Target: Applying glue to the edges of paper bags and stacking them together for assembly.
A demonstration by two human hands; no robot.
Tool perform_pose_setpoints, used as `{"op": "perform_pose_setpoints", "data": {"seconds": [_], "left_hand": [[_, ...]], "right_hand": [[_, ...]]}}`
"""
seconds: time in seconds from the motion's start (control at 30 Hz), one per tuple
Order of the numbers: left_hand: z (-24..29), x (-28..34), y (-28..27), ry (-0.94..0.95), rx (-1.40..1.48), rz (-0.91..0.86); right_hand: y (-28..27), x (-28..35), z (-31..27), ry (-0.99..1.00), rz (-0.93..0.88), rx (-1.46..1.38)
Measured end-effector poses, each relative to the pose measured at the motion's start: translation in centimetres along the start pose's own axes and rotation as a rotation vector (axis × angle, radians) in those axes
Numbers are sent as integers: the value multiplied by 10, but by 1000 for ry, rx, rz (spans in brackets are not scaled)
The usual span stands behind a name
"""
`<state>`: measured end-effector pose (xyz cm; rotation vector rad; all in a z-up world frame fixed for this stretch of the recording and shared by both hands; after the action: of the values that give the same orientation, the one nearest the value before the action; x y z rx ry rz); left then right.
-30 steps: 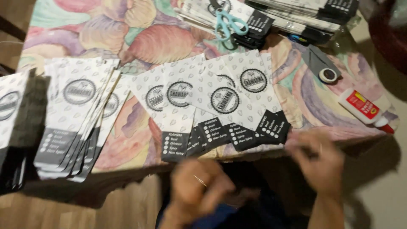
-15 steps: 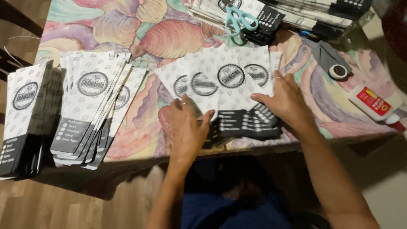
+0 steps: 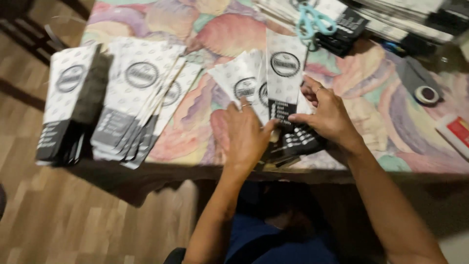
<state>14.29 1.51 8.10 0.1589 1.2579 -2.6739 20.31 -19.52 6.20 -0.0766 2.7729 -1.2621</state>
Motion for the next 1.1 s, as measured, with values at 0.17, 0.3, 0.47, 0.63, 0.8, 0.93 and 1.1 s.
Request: {"op": "perform_pose_setpoints", "data": {"seconds": [0.17, 0.3, 0.47, 0.63, 0.8, 0.93, 1.1], "left_hand": [[-11, 13, -25, -109, 135, -26], [-7, 11, -34, -118, 164, -21], [0, 19, -36, -177, 327, -75], [-8, 21, -40, -156, 476, -36], [-16, 27, -30, -178, 458, -4], [-11, 29, -19, -91, 368, -64], [-42, 22, -6, -80, 462, 28]], "right_hand": [[-1, 6, -11, -105, 130, 92], [2, 1, -26, 16, 77, 237], [22, -22, -25, -16, -12, 285], [15, -25, -23, -109, -53, -79], [18, -23, -16, -68, 25, 24], [24, -22, -31, -114, 17, 290], [15, -43, 7, -283, 169, 344]]}}
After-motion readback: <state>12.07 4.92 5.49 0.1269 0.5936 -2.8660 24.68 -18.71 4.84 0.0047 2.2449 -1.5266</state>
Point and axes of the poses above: each hand's wrist, its own x-axis away from the middle knuckle, its own y-axis out of the palm, z = x × y, the point moved 7 cm from there along -x, towards the middle knuckle, and after that the axes turned 1 degree about y, right-handed, at the moved point
